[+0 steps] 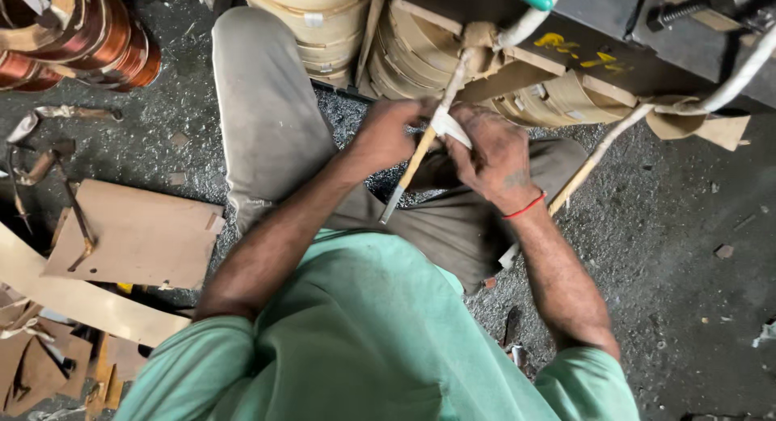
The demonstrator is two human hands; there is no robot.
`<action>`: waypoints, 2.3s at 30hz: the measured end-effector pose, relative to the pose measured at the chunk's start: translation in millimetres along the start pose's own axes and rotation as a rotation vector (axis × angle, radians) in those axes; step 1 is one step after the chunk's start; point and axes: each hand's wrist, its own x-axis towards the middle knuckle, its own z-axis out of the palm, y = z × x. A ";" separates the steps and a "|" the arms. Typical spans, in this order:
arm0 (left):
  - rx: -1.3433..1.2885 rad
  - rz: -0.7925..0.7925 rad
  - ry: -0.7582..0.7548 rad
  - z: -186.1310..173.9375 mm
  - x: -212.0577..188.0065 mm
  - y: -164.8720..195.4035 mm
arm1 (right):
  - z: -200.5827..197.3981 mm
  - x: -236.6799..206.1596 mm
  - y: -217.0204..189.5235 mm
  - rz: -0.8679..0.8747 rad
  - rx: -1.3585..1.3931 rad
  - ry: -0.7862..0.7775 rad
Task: The person wraps white insulating tape around a white wire or cable, using pliers to cut the tape. The person then wipes a nearby machine component with a green cloth.
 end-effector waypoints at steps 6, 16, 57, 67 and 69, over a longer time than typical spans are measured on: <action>-0.923 -0.692 -0.075 14.2 -58.0 56.4 | -41.2 -20.5 -6.5 -0.117 -0.159 -0.087; -0.726 -0.673 0.010 11.1 -74.9 97.9 | -92.0 -17.7 -54.1 -0.378 -0.339 -0.098; -0.144 -0.008 -0.406 52.3 -43.1 -2.2 | -5.1 -33.0 -26.1 0.093 0.066 -0.059; -1.514 -0.584 -0.188 12.5 -96.0 74.4 | -70.9 -25.4 -67.0 -0.278 -0.269 -0.003; -1.535 -0.655 -0.198 15.0 -95.2 75.8 | -81.5 -8.7 -83.1 -0.344 -0.335 -0.041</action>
